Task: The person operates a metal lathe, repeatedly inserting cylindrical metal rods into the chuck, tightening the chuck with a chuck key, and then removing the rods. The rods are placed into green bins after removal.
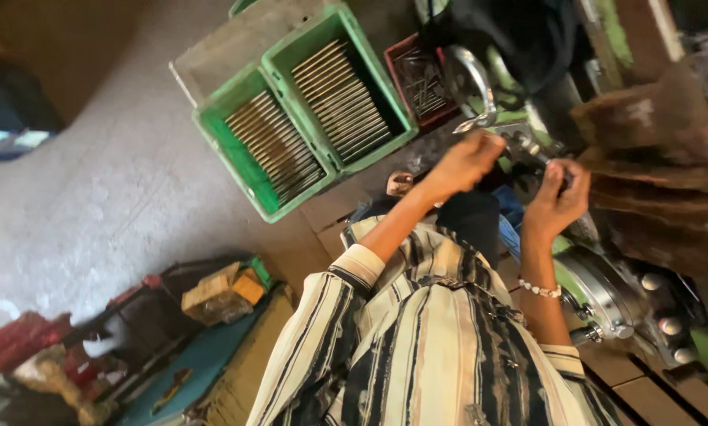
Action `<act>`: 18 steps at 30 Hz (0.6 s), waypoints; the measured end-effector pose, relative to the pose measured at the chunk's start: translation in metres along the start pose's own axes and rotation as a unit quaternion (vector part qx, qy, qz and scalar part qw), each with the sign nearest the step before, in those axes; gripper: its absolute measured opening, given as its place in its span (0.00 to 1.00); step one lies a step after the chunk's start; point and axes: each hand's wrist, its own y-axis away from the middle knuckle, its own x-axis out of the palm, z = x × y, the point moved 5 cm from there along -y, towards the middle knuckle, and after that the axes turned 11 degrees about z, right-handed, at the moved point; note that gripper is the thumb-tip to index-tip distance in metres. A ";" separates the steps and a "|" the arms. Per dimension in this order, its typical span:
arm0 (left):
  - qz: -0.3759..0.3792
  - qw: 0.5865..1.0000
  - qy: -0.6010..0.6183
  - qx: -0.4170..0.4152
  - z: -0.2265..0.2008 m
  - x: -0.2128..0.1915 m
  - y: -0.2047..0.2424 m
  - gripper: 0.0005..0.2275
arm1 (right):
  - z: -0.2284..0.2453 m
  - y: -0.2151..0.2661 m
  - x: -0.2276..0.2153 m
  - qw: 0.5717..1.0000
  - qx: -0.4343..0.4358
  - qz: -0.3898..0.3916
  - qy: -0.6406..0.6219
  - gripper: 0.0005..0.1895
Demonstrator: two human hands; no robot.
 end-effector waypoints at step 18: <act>0.193 0.953 0.220 0.073 -0.060 0.059 0.047 0.16 | 0.061 0.026 -0.036 0.982 -0.151 -0.043 0.109 0.08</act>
